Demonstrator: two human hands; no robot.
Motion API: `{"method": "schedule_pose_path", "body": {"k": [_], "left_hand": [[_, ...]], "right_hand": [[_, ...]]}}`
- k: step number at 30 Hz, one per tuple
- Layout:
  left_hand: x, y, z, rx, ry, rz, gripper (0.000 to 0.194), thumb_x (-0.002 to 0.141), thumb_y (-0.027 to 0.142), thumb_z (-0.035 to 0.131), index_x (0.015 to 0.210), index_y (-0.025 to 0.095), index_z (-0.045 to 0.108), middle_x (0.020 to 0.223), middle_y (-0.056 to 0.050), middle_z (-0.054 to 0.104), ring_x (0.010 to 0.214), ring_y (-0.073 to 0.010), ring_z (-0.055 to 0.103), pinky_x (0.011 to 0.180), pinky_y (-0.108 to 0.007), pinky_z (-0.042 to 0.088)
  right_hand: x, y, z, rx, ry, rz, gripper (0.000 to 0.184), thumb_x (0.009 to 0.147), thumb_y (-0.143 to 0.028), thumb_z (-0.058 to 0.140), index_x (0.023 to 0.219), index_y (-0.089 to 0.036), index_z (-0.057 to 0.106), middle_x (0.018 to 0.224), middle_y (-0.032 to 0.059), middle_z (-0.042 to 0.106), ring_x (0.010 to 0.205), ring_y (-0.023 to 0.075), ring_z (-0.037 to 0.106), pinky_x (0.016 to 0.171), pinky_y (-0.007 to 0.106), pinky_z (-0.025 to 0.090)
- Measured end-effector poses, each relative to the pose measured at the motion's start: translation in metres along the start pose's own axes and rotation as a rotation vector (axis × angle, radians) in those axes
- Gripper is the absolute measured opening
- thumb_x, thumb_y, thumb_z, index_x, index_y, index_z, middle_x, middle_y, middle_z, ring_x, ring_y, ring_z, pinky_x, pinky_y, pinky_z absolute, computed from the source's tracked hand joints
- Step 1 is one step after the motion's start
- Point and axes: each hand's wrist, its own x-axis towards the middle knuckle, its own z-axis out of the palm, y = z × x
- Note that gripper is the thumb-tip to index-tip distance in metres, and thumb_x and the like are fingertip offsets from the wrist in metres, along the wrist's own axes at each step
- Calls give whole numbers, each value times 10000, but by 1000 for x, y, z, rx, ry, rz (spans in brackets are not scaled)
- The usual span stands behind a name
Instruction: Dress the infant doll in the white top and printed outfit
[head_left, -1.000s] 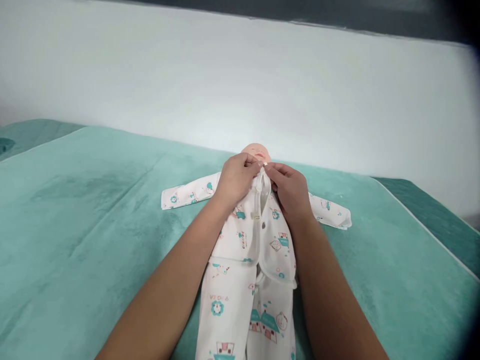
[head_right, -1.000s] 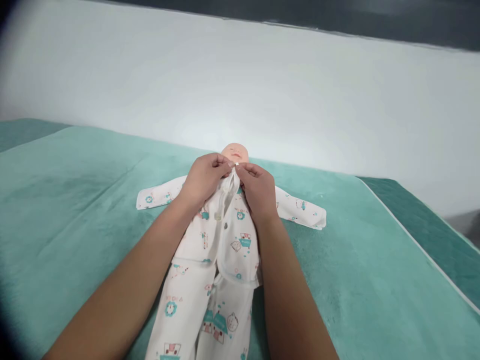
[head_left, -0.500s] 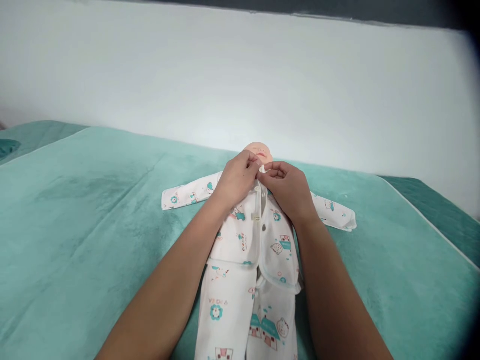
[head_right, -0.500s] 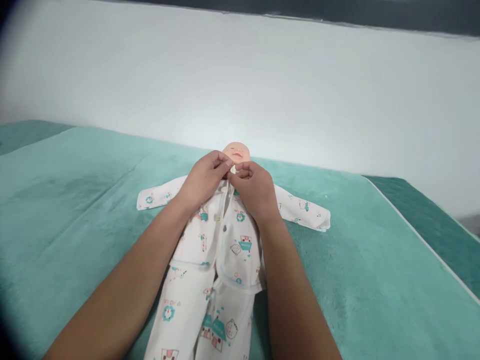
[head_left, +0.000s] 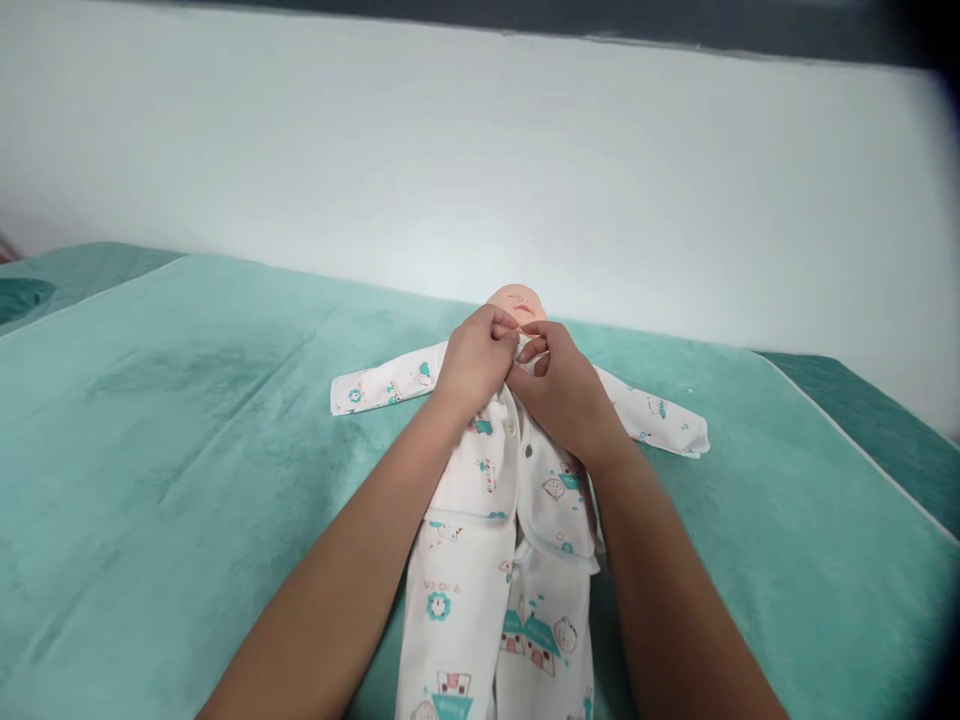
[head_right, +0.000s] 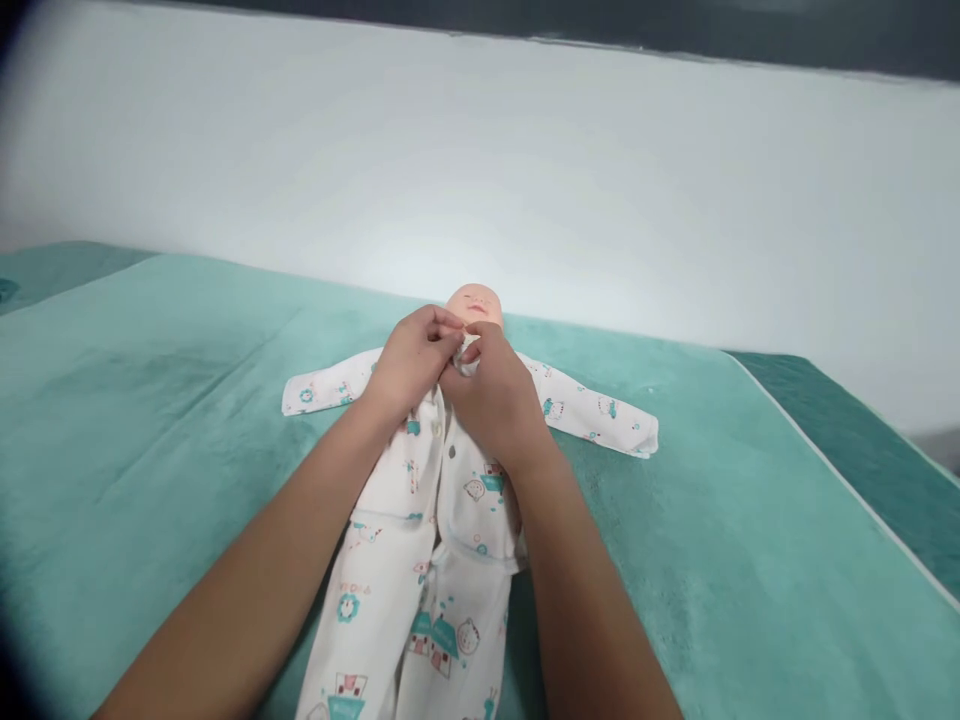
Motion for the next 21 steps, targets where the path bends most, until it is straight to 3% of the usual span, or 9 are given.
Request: {"method": "schedule_pose_path", "body": {"k": [4, 8, 14, 18, 21], "left_hand": [[-2, -1, -1, 127, 46, 33, 148, 794, 152, 552, 890, 213, 646, 879, -20, 690, 799, -167, 621, 745, -299, 470], [-9, -4, -5, 114, 52, 73, 136, 781, 154, 572, 859, 202, 672, 860, -19, 683, 806, -162, 613, 775, -290, 468], [-36, -3, -15, 37, 93, 122, 137, 831, 249, 570, 866, 187, 688, 786, 0, 645, 729, -129, 557, 721, -257, 447], [-48, 6, -27, 40, -58, 84, 159, 840, 304, 578, 830, 194, 692, 748, 9, 618, 677, -120, 524, 623, -242, 412], [-50, 12, -36, 59, -209, 57, 175, 843, 349, 595, 833, 204, 691, 735, 15, 591, 636, -110, 492, 581, -240, 385]], "right_hand": [[-22, -4, -1, -43, 6, 41, 480, 763, -400, 622, 1184, -224, 472, 1075, 56, 600, 789, 185, 565, 679, 324, 429], [-39, -7, -4, -152, 24, 54, 285, 798, -411, 584, 992, -225, 490, 958, 46, 610, 793, 201, 554, 693, 335, 409], [-40, -10, -7, -252, 26, 20, 93, 825, -318, 525, 793, -231, 515, 781, 16, 616, 699, 181, 515, 636, 311, 333], [-39, -11, -6, -292, 63, -8, 75, 800, -253, 513, 732, -224, 527, 710, 17, 614, 652, 173, 484, 617, 315, 299], [-36, -7, -9, -121, 73, 63, 82, 779, -270, 533, 739, -222, 587, 678, 6, 617, 645, 170, 502, 618, 311, 327]]}}
